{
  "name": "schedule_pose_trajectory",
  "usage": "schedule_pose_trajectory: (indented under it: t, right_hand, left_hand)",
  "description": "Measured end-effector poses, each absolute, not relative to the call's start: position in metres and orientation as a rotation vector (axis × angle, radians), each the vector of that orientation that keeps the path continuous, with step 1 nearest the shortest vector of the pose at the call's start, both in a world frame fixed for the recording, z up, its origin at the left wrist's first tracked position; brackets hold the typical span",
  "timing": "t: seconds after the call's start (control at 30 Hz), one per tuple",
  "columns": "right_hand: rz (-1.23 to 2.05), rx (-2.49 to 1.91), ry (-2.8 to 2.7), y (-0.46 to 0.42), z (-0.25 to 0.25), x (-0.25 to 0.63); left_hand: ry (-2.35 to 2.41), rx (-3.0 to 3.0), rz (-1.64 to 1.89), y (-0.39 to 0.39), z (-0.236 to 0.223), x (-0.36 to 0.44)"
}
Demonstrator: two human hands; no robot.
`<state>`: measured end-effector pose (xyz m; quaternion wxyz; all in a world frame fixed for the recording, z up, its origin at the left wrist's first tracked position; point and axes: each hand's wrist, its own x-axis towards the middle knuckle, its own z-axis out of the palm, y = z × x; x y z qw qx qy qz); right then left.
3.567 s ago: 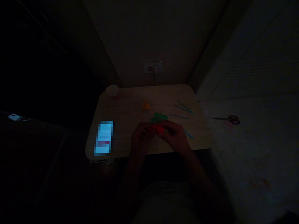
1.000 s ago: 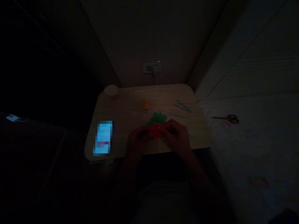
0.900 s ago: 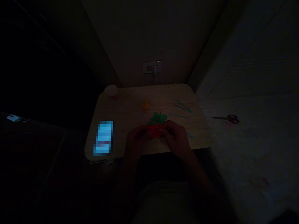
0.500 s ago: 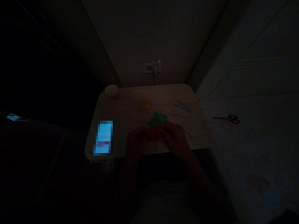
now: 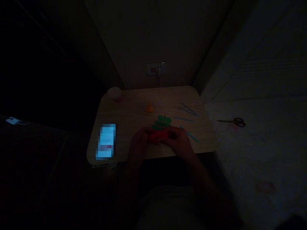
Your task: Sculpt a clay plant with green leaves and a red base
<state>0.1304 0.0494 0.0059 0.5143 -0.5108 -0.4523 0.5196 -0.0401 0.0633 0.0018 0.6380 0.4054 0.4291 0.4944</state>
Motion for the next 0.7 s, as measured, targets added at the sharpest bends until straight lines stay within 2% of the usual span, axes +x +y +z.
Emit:
schedule_pose_trajectory:
  t: [0.3, 0.53, 0.7]
  right_hand:
    - [1.183, -1.286, -1.217, 0.049, 0.004, 0.135]
    - [1.255, -1.222, -1.211, 0.047, 0.006, 0.132]
    - [1.47, -1.119, -1.049, 0.048, 0.007, 0.131]
  left_hand:
    - [1.138, 1.205, 0.908, 0.065, 0.013, -0.046]
    - [1.215, 1.081, 1.057, 0.063, 0.011, -0.043]
    - [1.241, 0.965, 1.257, 0.065, 0.005, -0.04]
